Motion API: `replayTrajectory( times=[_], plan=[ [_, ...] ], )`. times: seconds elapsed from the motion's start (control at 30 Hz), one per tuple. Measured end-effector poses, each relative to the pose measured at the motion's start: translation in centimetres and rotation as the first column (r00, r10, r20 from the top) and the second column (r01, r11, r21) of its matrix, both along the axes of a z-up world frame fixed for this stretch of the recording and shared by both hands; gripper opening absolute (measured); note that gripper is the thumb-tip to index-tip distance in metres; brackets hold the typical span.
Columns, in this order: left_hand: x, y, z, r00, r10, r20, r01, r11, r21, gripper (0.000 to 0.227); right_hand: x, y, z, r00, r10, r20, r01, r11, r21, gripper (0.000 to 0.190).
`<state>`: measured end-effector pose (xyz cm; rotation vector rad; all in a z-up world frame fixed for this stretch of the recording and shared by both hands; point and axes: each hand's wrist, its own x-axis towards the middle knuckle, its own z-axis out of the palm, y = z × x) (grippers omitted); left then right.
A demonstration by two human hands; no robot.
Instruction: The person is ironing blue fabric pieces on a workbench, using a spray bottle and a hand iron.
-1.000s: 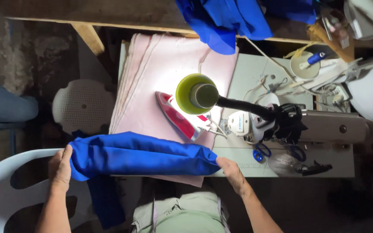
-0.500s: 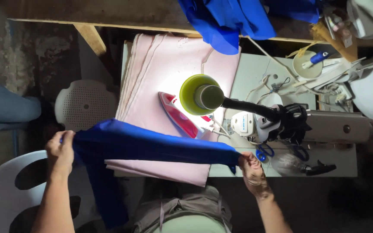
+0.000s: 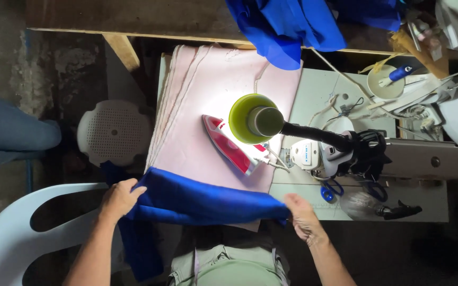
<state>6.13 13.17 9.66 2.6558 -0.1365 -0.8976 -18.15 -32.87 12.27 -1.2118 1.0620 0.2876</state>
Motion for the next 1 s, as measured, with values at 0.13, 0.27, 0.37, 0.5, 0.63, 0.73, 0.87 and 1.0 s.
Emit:
replayTrajectory(
  times=[0.13,0.27,0.37,0.5,0.63,0.73,0.87,1.0],
  plan=[
    [0.8,1.6,1.6,0.97,0.174,-0.172,-0.223,0.916,-0.333,0.03,-3.1,-1.7,-5.8,0.924,-0.314,0.216,0.374,0.86,-0.348,0.016],
    [2.1,3.0,2.1,0.953,0.131,-0.274,-0.265,0.8,-0.538,0.033,0.2,0.7,-1.4,0.905,-0.426,0.009,0.426,0.903,-0.059,0.034],
    [2.0,4.3,1.3,0.987,0.099,-0.125,-0.148,0.867,-0.475,0.046,0.6,2.9,1.9,0.968,-0.189,-0.163,0.181,0.982,-0.059,0.046],
    [3.6,5.2,1.5,0.991,0.119,-0.054,-0.13,0.943,-0.305,0.051,0.8,2.6,-1.2,0.966,-0.255,0.039,0.255,0.967,-0.015,0.062],
    [4.8,4.8,2.9,0.983,0.17,-0.072,-0.173,0.984,-0.044,0.055,2.0,3.6,-1.2,0.898,-0.388,0.207,0.344,0.913,0.217,0.035],
    [5.4,7.5,-1.3,0.981,0.178,-0.072,-0.183,0.98,-0.08,0.053,1.9,5.2,0.8,0.984,-0.095,0.153,0.074,0.988,0.134,0.045],
    [5.1,7.2,-0.2,0.961,0.242,-0.136,-0.253,0.965,-0.066,0.05,0.0,5.4,-2.3,0.962,0.153,0.227,-0.139,0.988,-0.074,0.011],
    [5.4,5.6,2.6,0.984,0.171,-0.043,-0.171,0.985,0.016,0.057,1.6,4.9,-2.3,0.955,0.227,0.19,-0.143,0.916,-0.375,0.025]
  ],
)
